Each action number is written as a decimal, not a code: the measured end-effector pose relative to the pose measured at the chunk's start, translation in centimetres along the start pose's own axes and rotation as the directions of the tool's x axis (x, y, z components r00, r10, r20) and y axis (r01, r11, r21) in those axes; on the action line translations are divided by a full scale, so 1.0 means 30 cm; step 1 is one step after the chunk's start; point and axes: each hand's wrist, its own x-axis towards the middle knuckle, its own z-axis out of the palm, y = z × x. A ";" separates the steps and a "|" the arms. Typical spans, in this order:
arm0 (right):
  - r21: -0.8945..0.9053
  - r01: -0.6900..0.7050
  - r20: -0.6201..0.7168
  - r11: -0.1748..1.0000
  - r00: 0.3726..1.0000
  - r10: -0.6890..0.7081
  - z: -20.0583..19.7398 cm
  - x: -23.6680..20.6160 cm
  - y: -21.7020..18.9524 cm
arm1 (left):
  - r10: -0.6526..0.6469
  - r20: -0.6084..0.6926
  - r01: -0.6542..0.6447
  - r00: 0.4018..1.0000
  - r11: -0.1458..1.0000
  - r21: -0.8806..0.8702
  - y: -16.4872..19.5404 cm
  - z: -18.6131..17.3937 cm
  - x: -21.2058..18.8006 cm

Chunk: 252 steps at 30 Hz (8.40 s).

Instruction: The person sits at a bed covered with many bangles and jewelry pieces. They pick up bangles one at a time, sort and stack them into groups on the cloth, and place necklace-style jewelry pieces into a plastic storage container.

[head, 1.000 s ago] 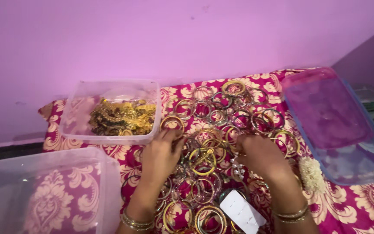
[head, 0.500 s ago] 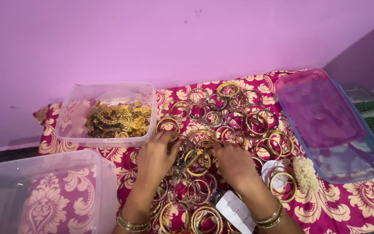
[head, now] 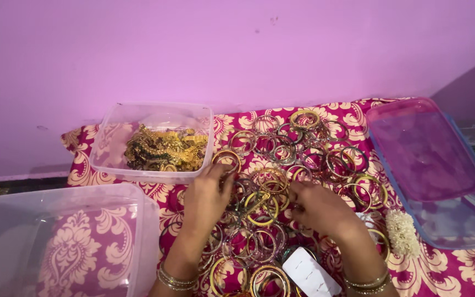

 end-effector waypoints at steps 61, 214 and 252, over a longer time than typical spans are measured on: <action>0.214 0.265 -0.389 0.940 0.906 -0.167 -0.004 0.027 0.008 | 0.251 0.249 -0.221 0.936 0.965 -0.141 0.057 0.065 -0.055; -0.174 0.003 -0.597 0.985 0.795 -0.108 0.038 0.115 0.079 | -0.105 -0.176 0.134 0.979 0.978 0.159 -0.042 -0.054 0.037; -0.153 -0.138 -0.572 0.979 0.820 0.026 -0.010 0.074 0.106 | 0.259 -0.143 -0.277 0.955 0.952 -0.130 0.022 -0.023 0.004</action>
